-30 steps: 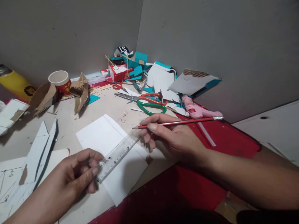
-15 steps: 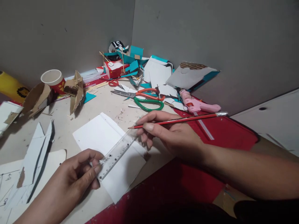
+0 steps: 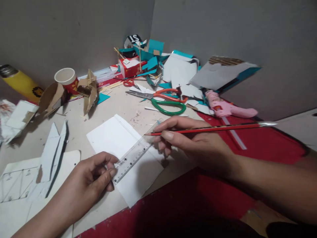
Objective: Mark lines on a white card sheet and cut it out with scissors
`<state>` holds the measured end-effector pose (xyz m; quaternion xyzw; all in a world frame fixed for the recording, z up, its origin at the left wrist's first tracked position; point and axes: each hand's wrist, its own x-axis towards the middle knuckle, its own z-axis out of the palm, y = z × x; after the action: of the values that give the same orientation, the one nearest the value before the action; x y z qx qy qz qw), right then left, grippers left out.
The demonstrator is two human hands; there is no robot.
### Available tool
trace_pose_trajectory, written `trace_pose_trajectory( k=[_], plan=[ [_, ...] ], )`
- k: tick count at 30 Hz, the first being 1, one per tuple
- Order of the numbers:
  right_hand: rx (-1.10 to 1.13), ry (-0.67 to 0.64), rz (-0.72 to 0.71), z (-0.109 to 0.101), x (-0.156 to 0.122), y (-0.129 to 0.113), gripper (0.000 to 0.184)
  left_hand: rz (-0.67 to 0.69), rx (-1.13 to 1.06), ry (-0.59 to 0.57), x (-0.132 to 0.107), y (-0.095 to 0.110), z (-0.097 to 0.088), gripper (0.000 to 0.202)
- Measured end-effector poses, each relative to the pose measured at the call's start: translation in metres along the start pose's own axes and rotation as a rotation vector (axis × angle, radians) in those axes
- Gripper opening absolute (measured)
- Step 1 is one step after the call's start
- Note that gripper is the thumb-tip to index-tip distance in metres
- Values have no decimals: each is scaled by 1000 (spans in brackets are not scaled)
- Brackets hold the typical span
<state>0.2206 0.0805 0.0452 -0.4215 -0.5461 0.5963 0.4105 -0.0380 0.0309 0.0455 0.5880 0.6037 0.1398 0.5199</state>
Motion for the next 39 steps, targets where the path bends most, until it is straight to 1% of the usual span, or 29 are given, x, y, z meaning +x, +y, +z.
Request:
trace_pose_trajectory(
  k=[5,8,12,16,19,27,33,39],
  plan=[
    [-34,29,0,2,0,1,10,24,-4,4,-1,1,0,17],
    [-78,33,-13,4,1,0,10,28,-10,6,-1,0,0,19],
    [-128,21,-49,5,1,-1,4,34,-14,7,-1,-4,1,21],
    [-166,19,-55,3,0,1,5,52,-12,7,-1,-4,1,20],
    [-133,22,-39,2,0,1,7,54,9,9,-1,-2,1,19],
    [-58,0,-39,0,-1,1,11,83,21,6,2,-1,0,24],
    [-82,-30,-61,0,0,-1,8,73,12,20,0,-4,0,26],
    [-94,-42,-72,-2,-1,-1,10,54,46,32,0,-4,1,29]
  ],
)
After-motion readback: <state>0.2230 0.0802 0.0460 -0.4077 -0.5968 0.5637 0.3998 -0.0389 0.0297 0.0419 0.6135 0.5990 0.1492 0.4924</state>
